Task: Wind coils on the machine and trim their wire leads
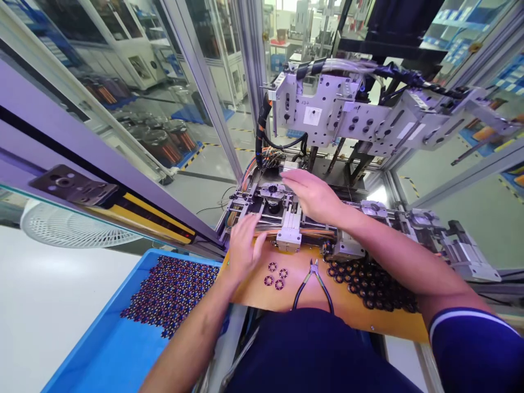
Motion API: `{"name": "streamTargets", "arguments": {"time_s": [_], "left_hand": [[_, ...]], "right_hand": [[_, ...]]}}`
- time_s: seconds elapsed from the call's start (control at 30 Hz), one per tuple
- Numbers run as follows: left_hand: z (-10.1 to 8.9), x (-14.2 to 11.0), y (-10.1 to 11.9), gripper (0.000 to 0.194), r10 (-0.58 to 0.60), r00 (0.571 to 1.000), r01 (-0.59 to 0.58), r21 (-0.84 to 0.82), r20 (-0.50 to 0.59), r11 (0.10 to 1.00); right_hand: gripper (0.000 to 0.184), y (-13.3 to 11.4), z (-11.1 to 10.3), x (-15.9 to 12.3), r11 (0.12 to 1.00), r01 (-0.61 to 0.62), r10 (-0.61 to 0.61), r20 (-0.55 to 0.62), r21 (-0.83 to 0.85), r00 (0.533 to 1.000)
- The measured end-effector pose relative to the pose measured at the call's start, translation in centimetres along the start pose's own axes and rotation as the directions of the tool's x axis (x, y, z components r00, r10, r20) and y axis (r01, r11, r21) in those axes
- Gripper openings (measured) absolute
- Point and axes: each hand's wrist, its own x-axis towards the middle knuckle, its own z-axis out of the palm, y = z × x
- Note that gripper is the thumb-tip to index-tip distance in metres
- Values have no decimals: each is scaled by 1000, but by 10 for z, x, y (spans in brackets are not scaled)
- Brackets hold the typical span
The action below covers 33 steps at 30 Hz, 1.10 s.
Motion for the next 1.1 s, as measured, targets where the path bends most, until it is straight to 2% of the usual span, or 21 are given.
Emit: {"name": "streamTargets", "arguments": {"time_s": [0.1,0.2,0.27,0.37,0.47,0.53,0.6,0.7,0.77,0.8,0.87,0.9,0.97,1.03,1.1], "left_hand": [[7,59,1,46,113,985,-123,76,131,989],[18,89,4,45,145,966,-177,140,214,974],[22,93,6,45,148,957,-192,163,250,968],[21,94,8,47,157,936,-240,244,316,940],[15,97,9,49,134,909,-279,337,394,899],[10,97,13,51,86,902,-246,341,422,907],[4,90,22,54,65,929,-184,304,364,935],[-5,60,49,51,122,990,-132,162,73,978],[-10,30,71,45,155,985,-152,42,-74,987],[-12,14,81,43,163,983,-166,-21,-86,986],[-13,-15,99,38,165,985,-169,-139,-43,976],[-11,-27,107,35,144,990,-139,-188,13,972],[-6,-44,118,30,64,980,-7,-287,189,958],[2,-54,126,34,-8,916,186,-405,402,895],[8,-57,131,39,-21,842,344,-507,539,790]], "right_hand": [[43,-33,-39,-48,999,3,3,-185,37,983],[56,-62,-55,-119,996,-45,64,-271,76,960],[56,-76,-48,-171,985,-156,171,-265,76,949],[41,-91,-19,-236,929,-365,367,-230,51,901],[28,-101,15,-269,871,-491,485,-195,15,853],[23,-104,34,-273,853,-522,516,-160,5,841],[20,-103,49,-268,841,-541,538,-126,3,834],[17,-98,66,-257,817,-576,575,-92,12,813],[15,-94,74,-252,802,-597,597,-84,34,798],[17,-92,76,-250,795,-604,606,-86,52,791],[23,-92,76,-245,792,-601,610,-101,109,786],[24,-94,73,-243,794,-590,606,-113,150,787],[21,-103,60,-234,799,-550,591,-144,244,794],[18,-115,43,-223,797,-501,576,-174,338,799],[14,-126,25,-210,756,-429,582,-208,494,786]]}}
